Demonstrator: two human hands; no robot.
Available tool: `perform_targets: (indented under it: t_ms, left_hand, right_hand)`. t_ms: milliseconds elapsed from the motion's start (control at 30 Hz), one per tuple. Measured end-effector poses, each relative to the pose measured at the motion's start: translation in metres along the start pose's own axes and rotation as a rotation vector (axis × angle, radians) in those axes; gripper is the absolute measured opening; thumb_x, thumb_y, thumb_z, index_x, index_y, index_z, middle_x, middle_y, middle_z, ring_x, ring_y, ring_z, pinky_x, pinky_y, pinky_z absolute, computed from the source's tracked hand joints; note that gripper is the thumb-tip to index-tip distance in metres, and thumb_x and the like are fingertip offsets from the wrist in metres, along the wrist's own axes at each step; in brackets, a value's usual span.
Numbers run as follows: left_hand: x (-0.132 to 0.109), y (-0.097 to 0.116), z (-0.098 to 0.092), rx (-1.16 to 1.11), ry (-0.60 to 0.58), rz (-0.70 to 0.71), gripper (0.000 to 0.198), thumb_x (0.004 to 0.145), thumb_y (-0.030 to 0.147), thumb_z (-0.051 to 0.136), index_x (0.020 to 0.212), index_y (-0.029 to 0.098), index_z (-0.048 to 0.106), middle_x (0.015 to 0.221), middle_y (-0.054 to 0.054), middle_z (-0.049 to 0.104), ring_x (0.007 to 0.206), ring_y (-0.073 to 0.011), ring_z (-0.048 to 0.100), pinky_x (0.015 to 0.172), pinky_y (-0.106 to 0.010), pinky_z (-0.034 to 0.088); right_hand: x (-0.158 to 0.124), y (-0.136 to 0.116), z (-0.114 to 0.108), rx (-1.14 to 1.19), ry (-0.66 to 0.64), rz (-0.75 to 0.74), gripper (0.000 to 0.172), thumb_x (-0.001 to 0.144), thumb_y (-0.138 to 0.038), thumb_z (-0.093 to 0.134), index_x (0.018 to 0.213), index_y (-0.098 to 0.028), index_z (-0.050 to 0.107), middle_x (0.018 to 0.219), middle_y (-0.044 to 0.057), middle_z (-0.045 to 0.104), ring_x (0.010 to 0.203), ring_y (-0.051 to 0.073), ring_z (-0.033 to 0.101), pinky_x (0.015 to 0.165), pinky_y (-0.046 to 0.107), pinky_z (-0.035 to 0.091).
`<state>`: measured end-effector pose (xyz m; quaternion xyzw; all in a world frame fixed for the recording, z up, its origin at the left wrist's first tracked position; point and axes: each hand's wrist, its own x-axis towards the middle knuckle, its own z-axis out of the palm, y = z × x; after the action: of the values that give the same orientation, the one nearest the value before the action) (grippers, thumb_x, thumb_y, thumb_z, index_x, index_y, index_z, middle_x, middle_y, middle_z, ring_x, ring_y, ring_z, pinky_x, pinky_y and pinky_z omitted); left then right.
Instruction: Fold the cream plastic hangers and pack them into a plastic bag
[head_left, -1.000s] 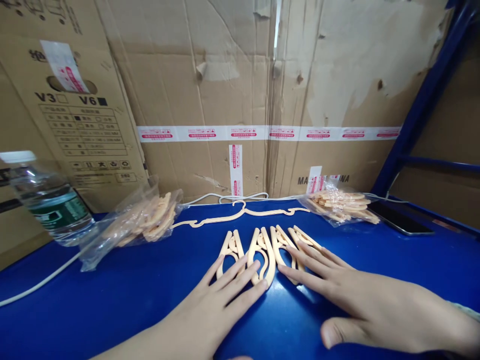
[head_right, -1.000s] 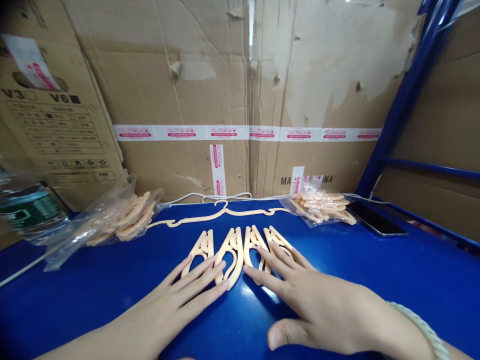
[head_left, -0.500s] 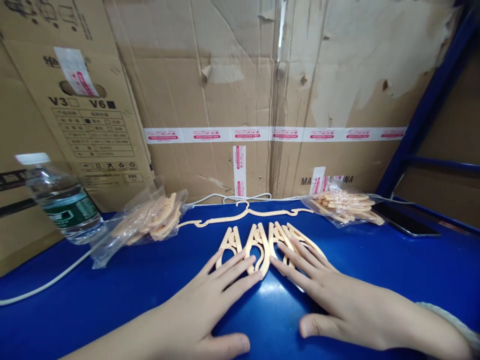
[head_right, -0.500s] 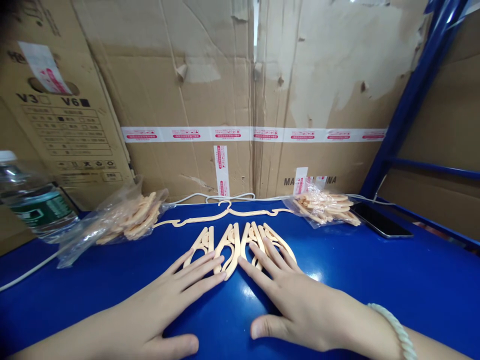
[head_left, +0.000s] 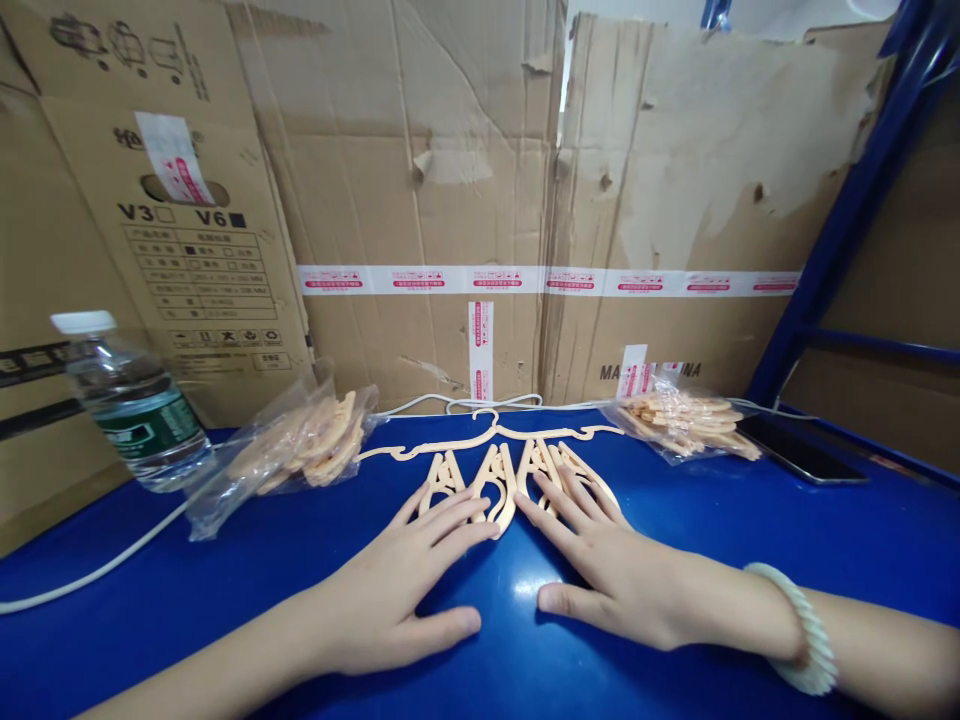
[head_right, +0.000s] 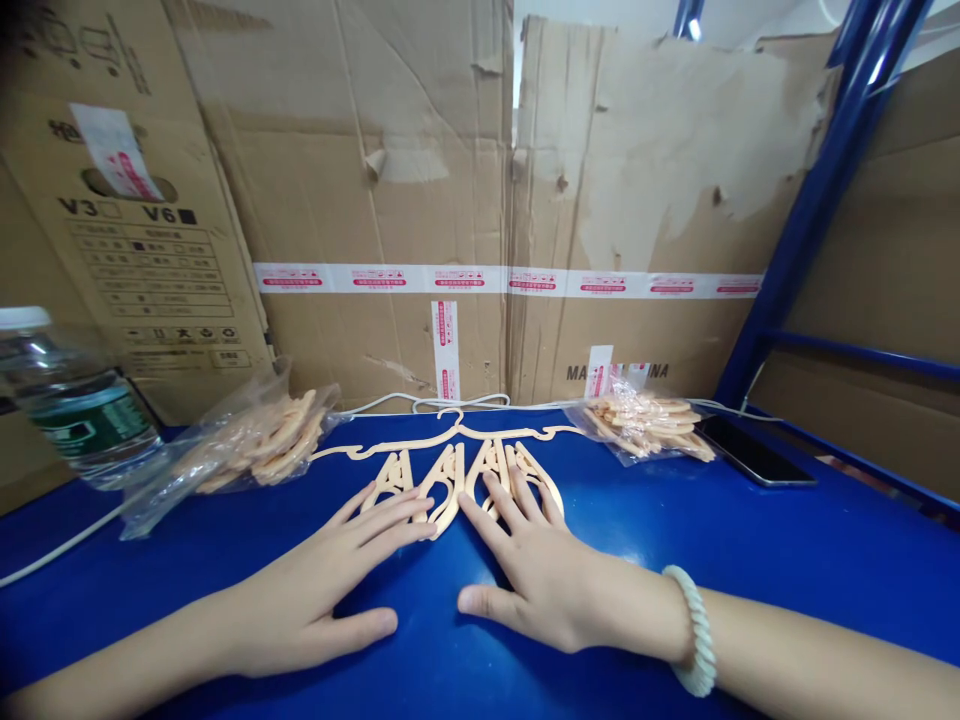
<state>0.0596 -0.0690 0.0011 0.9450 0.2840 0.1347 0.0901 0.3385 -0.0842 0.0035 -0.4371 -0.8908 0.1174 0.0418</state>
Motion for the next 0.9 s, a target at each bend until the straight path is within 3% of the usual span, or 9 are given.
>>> perform_targets:
  t_ms: [133, 400, 500, 600, 700, 800, 900]
  left_hand:
    - [-0.001, -0.001, 0.004, 0.008, 0.090, -0.050, 0.058, 0.084, 0.041, 0.064, 0.139, 0.031, 0.048, 0.149, -0.007, 0.047, 0.140, -0.0328, 0.037, 0.116, -0.063, 0.016]
    - [-0.001, -0.002, 0.010, 0.006, 0.110, -0.047, 0.056, 0.083, 0.035, 0.065, 0.137, 0.033, 0.049, 0.146, -0.005, 0.050, 0.138, -0.0313, 0.040, 0.116, -0.061, 0.017]
    - [-0.001, -0.001, 0.009, 0.013, 0.140, -0.023, 0.052, 0.084, 0.032, 0.063, 0.134, 0.031, 0.050, 0.146, -0.006, 0.050, 0.137, -0.0298, 0.042, 0.117, -0.058, 0.017]
    - [0.000, 0.000, 0.007, 0.024, 0.184, 0.017, 0.048, 0.084, 0.025, 0.060, 0.131, 0.028, 0.052, 0.141, -0.008, 0.054, 0.134, -0.0283, 0.045, 0.117, -0.055, 0.019]
    - [0.000, -0.001, 0.006, 0.045, 0.220, 0.035, 0.045, 0.084, 0.018, 0.056, 0.128, 0.026, 0.053, 0.136, -0.009, 0.057, 0.130, -0.0278, 0.048, 0.116, -0.055, 0.021]
    - [0.000, -0.003, 0.007, 0.065, 0.266, 0.047, 0.044, 0.085, 0.015, 0.055, 0.127, 0.025, 0.052, 0.132, -0.009, 0.059, 0.126, -0.0271, 0.050, 0.115, -0.056, 0.025]
    - [0.001, -0.004, 0.008, 0.074, 0.287, 0.067, 0.042, 0.085, 0.014, 0.054, 0.126, 0.024, 0.052, 0.128, -0.010, 0.060, 0.123, -0.0261, 0.051, 0.113, -0.054, 0.028]
  right_hand:
    - [0.002, 0.000, 0.008, -0.031, 0.077, -0.014, 0.085, 0.092, -0.064, 0.047, 0.155, -0.028, 0.003, 0.159, 0.015, -0.002, 0.142, 0.045, -0.009, 0.108, 0.074, 0.004]
    - [-0.001, -0.004, 0.010, -0.132, 0.175, -0.041, 0.080, 0.096, -0.060, 0.041, 0.156, -0.022, 0.007, 0.160, 0.012, 0.008, 0.146, 0.039, 0.003, 0.111, 0.071, 0.010]
    - [-0.001, -0.008, 0.005, -0.189, 0.251, -0.082, 0.071, 0.097, -0.052, 0.042, 0.154, -0.017, 0.021, 0.159, 0.015, 0.018, 0.147, 0.037, 0.009, 0.111, 0.070, 0.014]
    - [-0.002, -0.010, -0.002, -0.198, 0.384, -0.143, 0.038, 0.096, -0.031, 0.047, 0.130, -0.016, 0.050, 0.149, 0.017, 0.040, 0.142, 0.033, 0.027, 0.113, 0.063, 0.022]
    - [-0.002, -0.005, -0.007, -0.086, 0.504, -0.165, 0.006, 0.094, -0.020, 0.048, 0.095, -0.019, 0.054, 0.121, 0.015, 0.059, 0.120, 0.028, 0.050, 0.102, 0.051, 0.040]
    - [0.000, 0.006, -0.009, 0.019, 0.570, -0.181, 0.013, 0.096, -0.024, 0.051, 0.084, -0.021, 0.049, 0.097, 0.008, 0.062, 0.099, 0.024, 0.056, 0.087, 0.042, 0.046]
    - [0.003, 0.019, -0.009, 0.050, 0.583, -0.200, 0.012, 0.096, -0.024, 0.056, 0.085, -0.020, 0.051, 0.093, 0.005, 0.061, 0.094, 0.022, 0.055, 0.083, 0.039, 0.044]
